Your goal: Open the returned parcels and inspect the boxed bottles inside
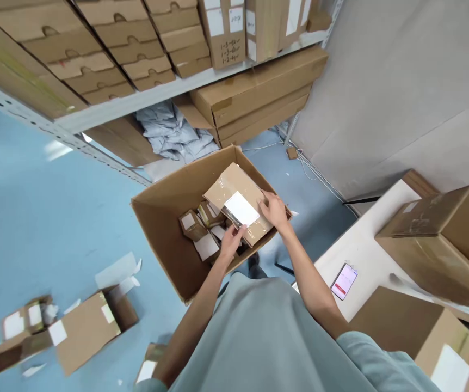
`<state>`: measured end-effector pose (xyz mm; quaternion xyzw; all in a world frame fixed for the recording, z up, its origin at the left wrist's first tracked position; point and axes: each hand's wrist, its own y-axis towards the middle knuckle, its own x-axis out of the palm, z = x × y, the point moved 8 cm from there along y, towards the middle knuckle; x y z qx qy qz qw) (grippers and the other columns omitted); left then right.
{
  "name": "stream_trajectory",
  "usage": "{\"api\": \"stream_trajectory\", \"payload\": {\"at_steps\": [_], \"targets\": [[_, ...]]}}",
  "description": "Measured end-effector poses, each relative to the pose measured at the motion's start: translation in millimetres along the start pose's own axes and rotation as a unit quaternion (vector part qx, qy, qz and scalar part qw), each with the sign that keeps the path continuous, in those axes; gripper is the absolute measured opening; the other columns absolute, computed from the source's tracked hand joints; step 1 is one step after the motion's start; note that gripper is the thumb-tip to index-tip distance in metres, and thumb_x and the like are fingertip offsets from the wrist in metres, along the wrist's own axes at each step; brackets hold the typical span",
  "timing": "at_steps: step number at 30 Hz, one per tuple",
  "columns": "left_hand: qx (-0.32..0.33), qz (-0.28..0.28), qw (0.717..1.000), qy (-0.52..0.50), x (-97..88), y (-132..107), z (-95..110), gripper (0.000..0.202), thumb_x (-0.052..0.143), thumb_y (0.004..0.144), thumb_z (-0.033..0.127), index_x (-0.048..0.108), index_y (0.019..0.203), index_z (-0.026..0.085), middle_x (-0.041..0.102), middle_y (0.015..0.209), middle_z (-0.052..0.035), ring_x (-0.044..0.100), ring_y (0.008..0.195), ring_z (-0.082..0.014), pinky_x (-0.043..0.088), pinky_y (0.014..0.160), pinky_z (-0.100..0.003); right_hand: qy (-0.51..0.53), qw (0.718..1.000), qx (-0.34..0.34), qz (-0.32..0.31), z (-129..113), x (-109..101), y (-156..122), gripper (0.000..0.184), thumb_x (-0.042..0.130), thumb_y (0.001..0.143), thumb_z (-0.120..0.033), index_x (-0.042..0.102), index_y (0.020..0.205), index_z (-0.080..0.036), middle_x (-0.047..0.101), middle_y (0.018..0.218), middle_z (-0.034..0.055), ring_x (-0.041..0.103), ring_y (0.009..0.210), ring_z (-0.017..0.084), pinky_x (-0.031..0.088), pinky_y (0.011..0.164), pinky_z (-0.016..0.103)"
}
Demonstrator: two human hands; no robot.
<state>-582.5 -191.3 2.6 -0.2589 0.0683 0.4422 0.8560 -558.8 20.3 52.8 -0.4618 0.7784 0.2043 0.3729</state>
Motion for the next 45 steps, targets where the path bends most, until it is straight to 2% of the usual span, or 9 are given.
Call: {"api": "stream_trajectory", "payload": {"at_steps": [6,9,11,20,27,32,37,41,45], "targets": [[0.089,0.027,0.984,-0.153,-60.9,-55,34,0.065,0.078,0.09,0.067,0.079,0.129,0.015,0.083,0.131,-0.0127,0.076,0.127,-0.0334,0.062,0.111,-0.045,0.06,0.994,0.012,0.095,-50,-74,-96,0.051,0.056,0.111,-0.038,0.067,0.157,-0.021,0.081,0.136,0.011,0.075,0.123,0.03,0.057,0.112,0.042],[0.122,-0.014,0.979,-0.163,-60.9,-86,53,0.064,0.082,0.087,0.063,0.078,0.131,0.016,0.08,0.138,-0.0125,0.076,0.13,-0.0331,0.061,0.114,-0.044,0.072,0.985,0.035,0.15,-60,-103,-164,0.053,0.056,0.111,-0.041,0.066,0.159,-0.022,0.08,0.137,0.0107,0.076,0.12,0.03,0.059,0.11,0.043],[0.133,-0.049,0.976,-0.165,-45.7,-106,61,0.064,0.083,0.088,0.062,0.077,0.132,0.017,0.08,0.14,-0.012,0.076,0.129,-0.0327,0.062,0.113,-0.043,0.07,0.978,0.065,0.184,-58,-117,-211,0.055,0.056,0.111,-0.044,0.065,0.16,-0.023,0.079,0.142,0.0106,0.076,0.121,0.03,0.06,0.11,0.044],[0.138,-0.285,0.942,-0.115,111.2,-213,57,0.068,0.085,0.087,0.061,0.073,0.138,0.018,0.08,0.139,-0.0128,0.077,0.128,-0.0336,0.063,0.111,-0.045,0.052,0.925,0.212,0.31,13,-167,-419,0.055,0.057,0.109,-0.043,0.066,0.159,-0.021,0.075,0.151,0.0123,0.077,0.127,0.031,0.063,0.11,0.044],[0.161,-0.366,0.916,-0.042,217.1,-273,51,0.069,0.088,0.084,0.058,0.076,0.14,0.018,0.08,0.141,-0.0117,0.077,0.129,-0.0346,0.062,0.114,-0.049,0.051,0.887,0.278,0.366,85,-178,-544,0.055,0.053,0.111,-0.043,0.064,0.161,-0.022,0.071,0.156,0.0144,0.073,0.135,0.032,0.062,0.115,0.047],[0.185,-0.385,0.904,0.021,324.2,-298,47,0.066,0.083,0.09,0.05,0.073,0.146,0.017,0.075,0.15,-0.0131,0.073,0.138,-0.0329,0.057,0.121,-0.047,-0.039,0.879,0.331,0.341,157,-183,-609,0.051,0.055,0.109,-0.034,0.069,0.153,-0.013,0.067,0.158,0.0222,0.058,0.153,0.039,0.048,0.129,0.06],[0.156,-0.396,0.902,0.073,420.2,-329,17,0.065,0.076,0.091,0.042,0.069,0.148,0.012,0.073,0.152,-0.0174,0.071,0.141,-0.0308,0.053,0.125,-0.045,-0.087,0.885,0.336,0.309,217,-190,-663,0.044,0.057,0.105,-0.028,0.074,0.144,-0.016,0.055,0.17,0.0201,0.038,0.167,0.044,0.038,0.134,0.07],[0.149,-0.437,0.884,0.079,471.1,-364,-6,0.068,0.074,0.092,0.049,0.068,0.148,0.01,0.072,0.153,-0.0199,0.069,0.143,-0.0327,0.055,0.123,-0.046,-0.082,0.879,0.347,0.317,250,-207,-707,0.044,0.054,0.107,-0.028,0.073,0.144,-0.015,0.053,0.171,0.0213,0.034,0.169,0.044,0.036,0.134,0.072],[0.141,-0.455,0.875,0.089,497.2,-382,-17,0.073,0.072,0.094,0.053,0.064,0.153,0.01,0.066,0.16,-0.0207,0.067,0.147,-0.0328,0.052,0.126,-0.047,-0.087,0.868,0.359,0.331,266,-221,-729,0.041,0.055,0.107,-0.028,0.073,0.142,-0.016,0.053,0.171,0.0219,0.038,0.167,0.043,0.037,0.133,0.072]]}}
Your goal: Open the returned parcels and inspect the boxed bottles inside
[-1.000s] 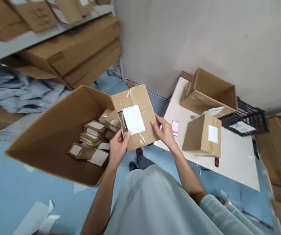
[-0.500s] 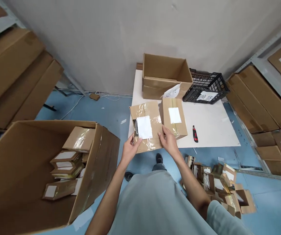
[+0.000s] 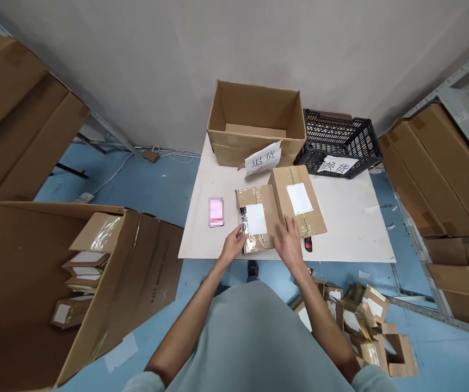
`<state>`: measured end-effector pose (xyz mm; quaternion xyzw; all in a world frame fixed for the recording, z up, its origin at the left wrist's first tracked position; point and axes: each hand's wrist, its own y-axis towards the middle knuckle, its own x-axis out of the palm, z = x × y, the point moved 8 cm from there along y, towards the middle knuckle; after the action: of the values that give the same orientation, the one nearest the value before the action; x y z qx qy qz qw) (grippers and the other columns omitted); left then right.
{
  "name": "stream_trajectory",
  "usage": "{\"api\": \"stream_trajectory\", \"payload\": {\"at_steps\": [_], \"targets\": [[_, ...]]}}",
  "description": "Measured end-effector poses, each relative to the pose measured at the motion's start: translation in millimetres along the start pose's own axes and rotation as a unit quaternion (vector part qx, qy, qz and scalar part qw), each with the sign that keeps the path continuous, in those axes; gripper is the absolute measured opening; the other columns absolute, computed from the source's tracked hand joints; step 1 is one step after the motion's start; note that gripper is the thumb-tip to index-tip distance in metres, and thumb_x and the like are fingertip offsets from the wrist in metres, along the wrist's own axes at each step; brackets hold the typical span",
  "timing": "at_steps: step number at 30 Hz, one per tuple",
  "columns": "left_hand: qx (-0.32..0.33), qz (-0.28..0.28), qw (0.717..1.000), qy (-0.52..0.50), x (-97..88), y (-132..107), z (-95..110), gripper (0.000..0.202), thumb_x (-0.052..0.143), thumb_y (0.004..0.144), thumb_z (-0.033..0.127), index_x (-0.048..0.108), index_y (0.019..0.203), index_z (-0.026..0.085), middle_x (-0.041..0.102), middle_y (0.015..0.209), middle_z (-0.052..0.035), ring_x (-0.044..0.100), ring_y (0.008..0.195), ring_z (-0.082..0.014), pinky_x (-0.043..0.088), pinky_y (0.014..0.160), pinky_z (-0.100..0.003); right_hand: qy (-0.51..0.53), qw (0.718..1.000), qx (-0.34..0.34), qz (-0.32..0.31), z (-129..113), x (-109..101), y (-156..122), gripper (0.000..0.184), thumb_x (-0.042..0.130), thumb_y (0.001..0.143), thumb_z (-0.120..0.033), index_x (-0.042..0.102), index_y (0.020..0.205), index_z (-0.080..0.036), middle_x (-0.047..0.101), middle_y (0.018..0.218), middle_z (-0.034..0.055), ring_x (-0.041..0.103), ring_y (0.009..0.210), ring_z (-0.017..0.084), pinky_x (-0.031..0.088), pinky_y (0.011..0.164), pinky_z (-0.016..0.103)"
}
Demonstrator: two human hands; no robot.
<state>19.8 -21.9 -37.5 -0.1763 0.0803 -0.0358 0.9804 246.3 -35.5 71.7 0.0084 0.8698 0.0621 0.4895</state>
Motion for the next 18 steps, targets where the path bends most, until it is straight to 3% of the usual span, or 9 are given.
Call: {"api": "stream_trajectory", "payload": {"at_steps": [3,5,7,9,12,15,18], "targets": [[-0.003,0.011,1.0,-0.011,-7.3,0,-3,0.072,0.074,0.094,0.056,0.067,0.15,0.012,0.067,0.159,-0.0209,0.065,0.149,-0.0351,0.053,0.126,-0.049,0.015,0.999,-0.005,0.029,-8,1,5,0.043,0.051,0.112,-0.034,0.071,0.143,-0.013,0.057,0.165,0.0246,0.046,0.161,0.041,0.042,0.131,0.069],[0.013,0.025,0.999,-0.025,-26.7,-6,-4,0.072,0.075,0.093,0.061,0.07,0.147,0.014,0.069,0.156,-0.0203,0.064,0.149,-0.036,0.054,0.125,-0.05,0.037,0.998,-0.036,0.03,-32,11,10,0.045,0.049,0.114,-0.038,0.072,0.143,-0.013,0.063,0.16,0.0239,0.05,0.157,0.039,0.045,0.129,0.064],[0.029,0.047,0.998,-0.044,-57.6,-18,-6,0.073,0.075,0.092,0.067,0.072,0.143,0.015,0.071,0.154,-0.0196,0.067,0.145,-0.036,0.055,0.124,-0.05,0.061,0.994,-0.085,0.003,-67,30,16,0.043,0.051,0.114,-0.039,0.074,0.142,-0.015,0.067,0.155,0.021,0.052,0.156,0.038,0.047,0.128,0.061],[0.04,0.082,0.994,-0.061,-99.5,-36,-13,0.072,0.074,0.091,0.07,0.074,0.14,0.017,0.073,0.151,-0.0185,0.071,0.139,-0.035,0.056,0.122,-0.051,0.082,0.986,-0.138,-0.045,-111,58,20,0.041,0.053,0.114,-0.039,0.075,0.141,-0.017,0.071,0.152,0.0183,0.055,0.153,0.036,0.048,0.127,0.059],[0.041,0.155,0.984,-0.082,-178.3,-71,-33,0.07,0.076,0.091,0.071,0.076,0.136,0.017,0.076,0.147,-0.0179,0.075,0.132,-0.0341,0.058,0.12,-0.051,0.1,0.963,-0.215,-0.125,-188,107,19,0.038,0.055,0.114,-0.036,0.076,0.14,-0.02,0.076,0.144,0.0161,0.065,0.143,0.033,0.048,0.127,0.057],[0.03,0.239,0.964,-0.111,-265.7,-115,-71,0.073,0.078,0.088,0.072,0.076,0.136,0.016,0.077,0.144,-0.0194,0.075,0.132,-0.0352,0.057,0.12,-0.053,0.106,0.934,-0.28,-0.195,-269,161,9,0.036,0.055,0.114,-0.034,0.077,0.139,-0.019,0.079,0.139,0.0152,0.071,0.134,0.031,0.046,0.128,0.055],[0.013,0.321,0.936,-0.145,-349.7,-165,-123,0.076,0.08,0.085,0.074,0.076,0.134,0.016,0.078,0.141,-0.0202,0.074,0.134,-0.0358,0.054,0.123,-0.055,0.098,0.908,-0.318,-0.254,-345,219,-6,0.036,0.056,0.114,-0.033,0.077,0.138,-0.019,0.081,0.135,0.0146,0.074,0.13,0.03,0.045,0.129,0.054]]}}
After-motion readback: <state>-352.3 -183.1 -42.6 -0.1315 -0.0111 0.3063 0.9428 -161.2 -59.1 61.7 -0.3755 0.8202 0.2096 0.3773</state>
